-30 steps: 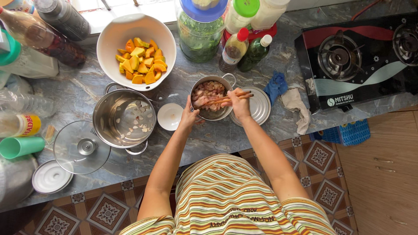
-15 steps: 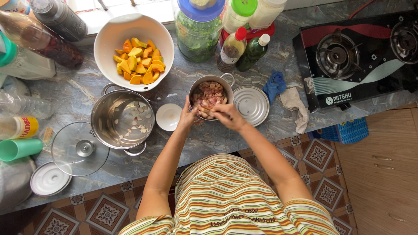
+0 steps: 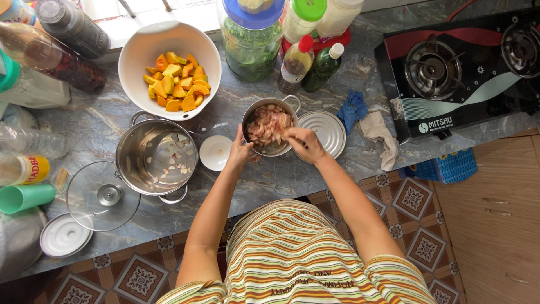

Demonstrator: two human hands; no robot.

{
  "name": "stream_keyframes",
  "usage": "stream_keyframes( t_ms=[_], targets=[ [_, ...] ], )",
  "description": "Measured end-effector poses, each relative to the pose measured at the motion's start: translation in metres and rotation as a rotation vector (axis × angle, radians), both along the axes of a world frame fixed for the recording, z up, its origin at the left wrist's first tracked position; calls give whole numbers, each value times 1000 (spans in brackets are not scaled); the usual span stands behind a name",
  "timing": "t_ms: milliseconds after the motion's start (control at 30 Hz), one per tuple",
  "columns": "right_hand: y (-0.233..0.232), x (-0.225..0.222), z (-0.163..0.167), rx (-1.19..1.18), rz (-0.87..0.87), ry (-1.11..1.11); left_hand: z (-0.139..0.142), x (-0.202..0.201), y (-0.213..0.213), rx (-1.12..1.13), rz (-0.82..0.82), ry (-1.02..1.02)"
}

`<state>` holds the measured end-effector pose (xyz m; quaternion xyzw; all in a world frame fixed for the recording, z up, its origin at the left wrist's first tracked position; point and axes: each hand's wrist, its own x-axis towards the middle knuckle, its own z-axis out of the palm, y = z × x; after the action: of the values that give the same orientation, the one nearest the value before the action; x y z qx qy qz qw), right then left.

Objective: The person mixes raw cut meat in a pot by hand, places the pot on a gas stove, and turns on the burner. They take a container of fried food and a bowl of white liquid from the refrigerator, stir the white substance with chopsticks, add portions of it into a second pot on the stove, and stir the meat as it cooks.

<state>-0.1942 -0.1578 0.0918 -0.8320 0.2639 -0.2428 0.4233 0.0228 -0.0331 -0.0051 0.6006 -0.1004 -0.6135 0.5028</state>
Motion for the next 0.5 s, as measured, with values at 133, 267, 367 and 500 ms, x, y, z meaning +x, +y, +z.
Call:
stream_keyframes(
  t_ms=[133,267,367,500],
  targets=[
    [-8,28,-25,334,-389,-136,-3,2,-1,-6,-4,-11],
    [17,42,-26,285,-88,-172,-5,4,-1,-9,-20,-15],
    [22,27,2,154,80,6,-5,3,1,-27,-13,-2],
    [5,4,36,352,45,87,-5,1,2,-24,-2,-15]
  ],
)
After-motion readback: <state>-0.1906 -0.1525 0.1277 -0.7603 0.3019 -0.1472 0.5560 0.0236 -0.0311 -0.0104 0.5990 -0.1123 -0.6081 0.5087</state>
